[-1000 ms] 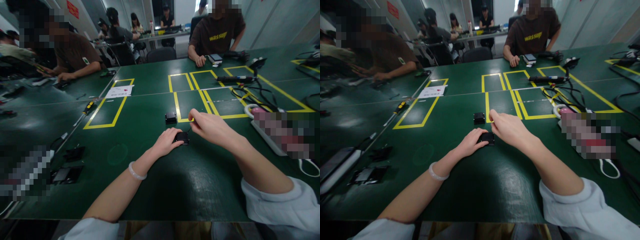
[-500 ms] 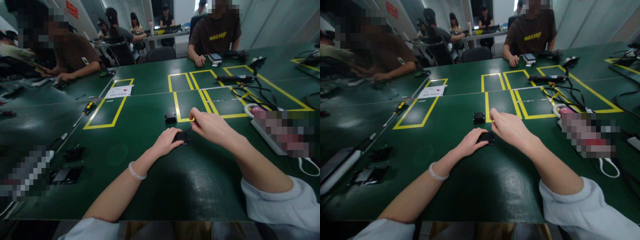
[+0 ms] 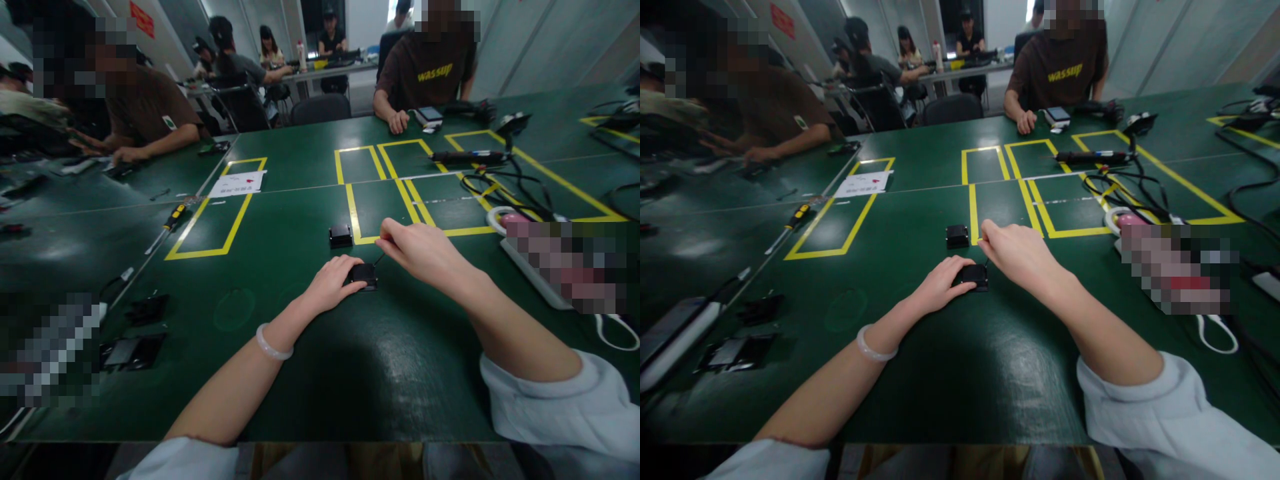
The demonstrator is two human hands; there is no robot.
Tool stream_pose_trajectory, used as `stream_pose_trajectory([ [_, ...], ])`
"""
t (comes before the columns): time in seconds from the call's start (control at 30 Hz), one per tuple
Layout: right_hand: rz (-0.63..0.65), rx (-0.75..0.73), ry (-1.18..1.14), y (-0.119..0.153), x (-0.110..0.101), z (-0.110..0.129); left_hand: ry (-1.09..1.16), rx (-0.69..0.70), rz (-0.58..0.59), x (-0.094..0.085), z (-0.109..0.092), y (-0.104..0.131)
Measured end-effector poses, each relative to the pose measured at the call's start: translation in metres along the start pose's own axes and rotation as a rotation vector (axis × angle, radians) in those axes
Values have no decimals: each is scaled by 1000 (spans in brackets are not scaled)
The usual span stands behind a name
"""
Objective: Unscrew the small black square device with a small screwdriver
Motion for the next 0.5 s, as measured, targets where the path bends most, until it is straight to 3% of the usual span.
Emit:
stream_pose_trajectory([
  [0.5, -53, -38, -147, 0, 5, -2, 0, 6, 4, 1, 1, 0],
])
Point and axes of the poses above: each hand's wrist, its own y-axis away from the middle knuckle, its own x-axis out of the palm, z = x × y, the point moved 1 cm from there along -y, towards the middle knuckle, and after that the axes turned 2 degrees about -y, right-handed, at the moved point
